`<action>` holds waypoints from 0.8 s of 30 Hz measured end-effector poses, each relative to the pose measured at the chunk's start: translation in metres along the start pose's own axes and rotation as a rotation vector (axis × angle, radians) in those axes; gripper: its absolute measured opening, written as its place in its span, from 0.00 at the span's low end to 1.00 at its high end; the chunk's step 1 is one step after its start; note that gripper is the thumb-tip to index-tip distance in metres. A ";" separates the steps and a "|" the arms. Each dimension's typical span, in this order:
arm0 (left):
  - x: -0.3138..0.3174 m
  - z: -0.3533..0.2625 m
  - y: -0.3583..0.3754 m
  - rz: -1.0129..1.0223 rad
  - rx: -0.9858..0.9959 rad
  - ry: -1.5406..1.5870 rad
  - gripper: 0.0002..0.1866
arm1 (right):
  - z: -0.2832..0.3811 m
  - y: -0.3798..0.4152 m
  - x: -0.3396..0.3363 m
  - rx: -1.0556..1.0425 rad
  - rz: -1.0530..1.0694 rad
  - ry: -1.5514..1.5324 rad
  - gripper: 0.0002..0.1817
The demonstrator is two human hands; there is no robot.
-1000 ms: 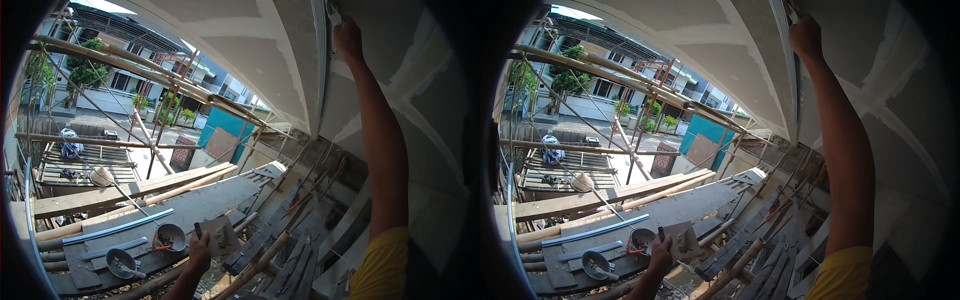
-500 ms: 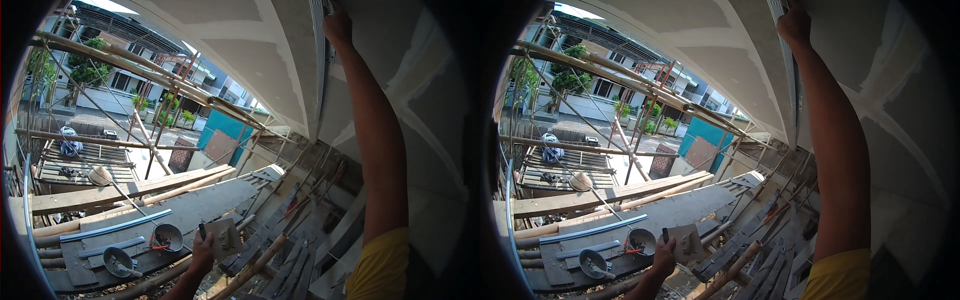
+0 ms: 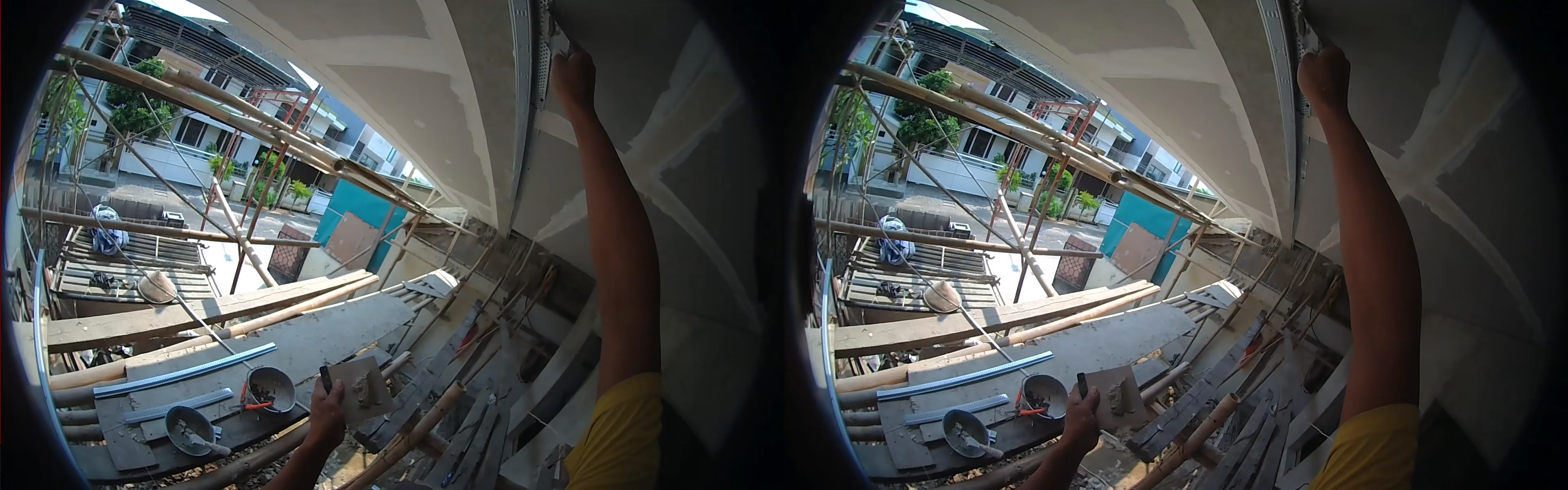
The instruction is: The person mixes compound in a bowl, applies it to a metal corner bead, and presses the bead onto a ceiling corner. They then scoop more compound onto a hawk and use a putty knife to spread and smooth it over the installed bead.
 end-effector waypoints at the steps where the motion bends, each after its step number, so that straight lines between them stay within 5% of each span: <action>1: 0.000 -0.001 0.001 0.004 0.009 -0.019 0.13 | 0.001 -0.002 0.002 -0.001 -0.001 -0.002 0.23; 15: 0.003 -0.003 0.003 0.028 0.012 -0.075 0.14 | -0.008 0.012 0.024 -0.017 0.153 -0.078 0.25; 24: -0.003 -0.008 0.001 0.012 0.022 -0.035 0.12 | -0.008 0.014 0.014 -0.001 0.015 -0.078 0.23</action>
Point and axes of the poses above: each hand's wrist, its own y-axis away from the middle knuckle, its own x-axis out of the palm, z = x × y, the point moved 10 cm from there along -y, towards the middle knuckle, and after that the axes turned 8 degrees about y, right-handed, at the moved point
